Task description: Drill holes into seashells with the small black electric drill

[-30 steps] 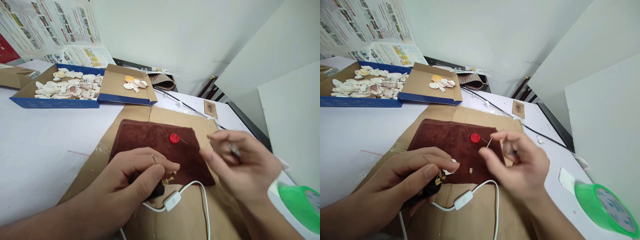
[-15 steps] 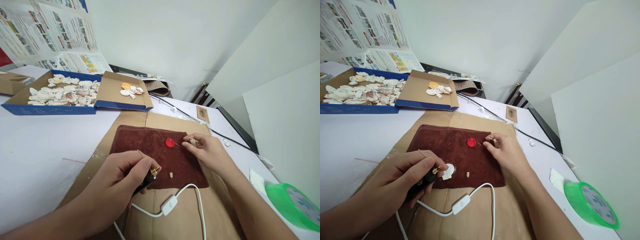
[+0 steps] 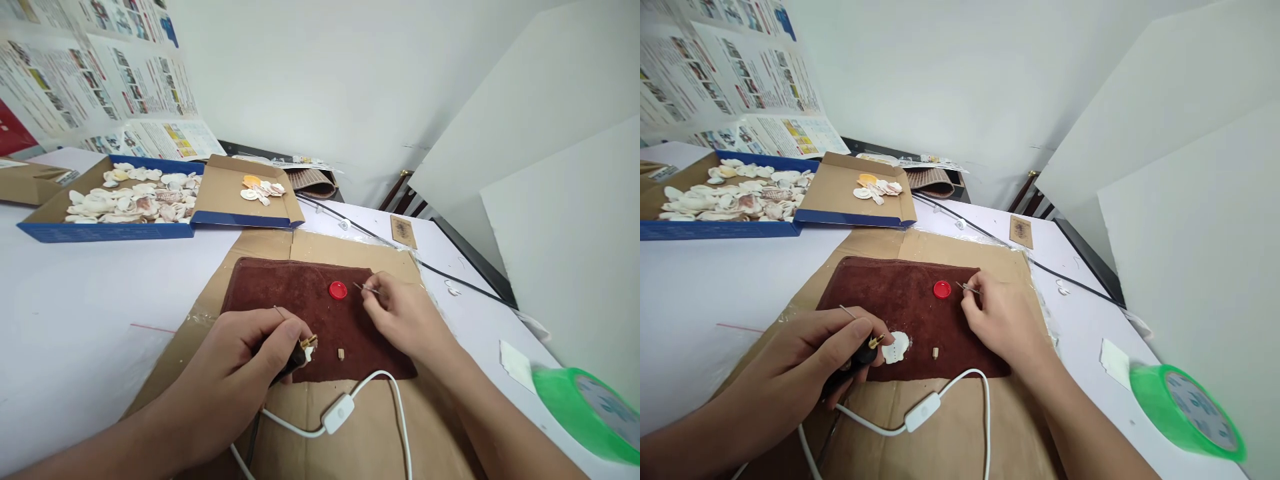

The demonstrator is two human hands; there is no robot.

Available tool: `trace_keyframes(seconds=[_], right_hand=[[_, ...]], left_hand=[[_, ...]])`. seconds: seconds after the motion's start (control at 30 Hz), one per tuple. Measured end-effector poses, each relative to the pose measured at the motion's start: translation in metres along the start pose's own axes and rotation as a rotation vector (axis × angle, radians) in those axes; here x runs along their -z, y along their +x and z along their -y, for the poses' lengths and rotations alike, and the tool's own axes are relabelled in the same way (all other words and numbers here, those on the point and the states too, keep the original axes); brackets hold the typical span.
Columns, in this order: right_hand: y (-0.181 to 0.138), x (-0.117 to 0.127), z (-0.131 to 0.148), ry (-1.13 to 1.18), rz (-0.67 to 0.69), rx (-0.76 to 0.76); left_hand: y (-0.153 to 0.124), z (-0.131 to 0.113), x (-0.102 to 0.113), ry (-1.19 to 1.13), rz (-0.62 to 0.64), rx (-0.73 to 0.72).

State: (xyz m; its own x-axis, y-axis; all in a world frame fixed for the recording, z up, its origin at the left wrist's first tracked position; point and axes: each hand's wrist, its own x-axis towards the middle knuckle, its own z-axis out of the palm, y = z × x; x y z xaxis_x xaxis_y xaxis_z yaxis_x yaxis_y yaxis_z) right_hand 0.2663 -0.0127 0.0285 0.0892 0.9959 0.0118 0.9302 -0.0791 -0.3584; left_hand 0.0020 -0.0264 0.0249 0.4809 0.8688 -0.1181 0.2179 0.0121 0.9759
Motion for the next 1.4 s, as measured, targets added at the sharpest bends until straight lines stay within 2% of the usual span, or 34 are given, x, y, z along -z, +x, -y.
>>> trace_keyframes(seconds=[0.07,0.13,0.23,0.33,0.57,0.87,1.17,1.4], right_hand=[[-0.007,0.002,0.003,0.181,-0.008,0.008],[-0.016,0.002,0.008,0.55,0.002,0.047],[-0.029,-0.001,0.019,1.001,0.123,0.133],[-0.04,-0.004,0.029,1.228,0.273,0.148],[-0.05,-0.012,0.031,1.286,0.433,0.136],[-0.052,-0.02,0.045,1.458,0.387,0.168],[-0.054,-0.023,0.045,1.437,0.374,0.141],[-0.054,-0.026,0.042,1.395,0.411,0.151]], left_hand=[[0.0,-0.002,0.0,-0.002,0.005,0.012],[0.0,-0.005,-0.001,-0.001,0.012,0.016],[0.001,-0.006,-0.004,-0.005,0.033,0.007],[0.0,-0.005,-0.006,0.001,0.057,-0.017],[0.0,-0.005,-0.008,0.052,0.06,-0.065],[-0.001,-0.003,-0.009,0.055,0.083,-0.057],[0.001,-0.003,-0.01,0.051,0.158,-0.082],[0.0,-0.004,-0.009,0.023,0.154,-0.093]])
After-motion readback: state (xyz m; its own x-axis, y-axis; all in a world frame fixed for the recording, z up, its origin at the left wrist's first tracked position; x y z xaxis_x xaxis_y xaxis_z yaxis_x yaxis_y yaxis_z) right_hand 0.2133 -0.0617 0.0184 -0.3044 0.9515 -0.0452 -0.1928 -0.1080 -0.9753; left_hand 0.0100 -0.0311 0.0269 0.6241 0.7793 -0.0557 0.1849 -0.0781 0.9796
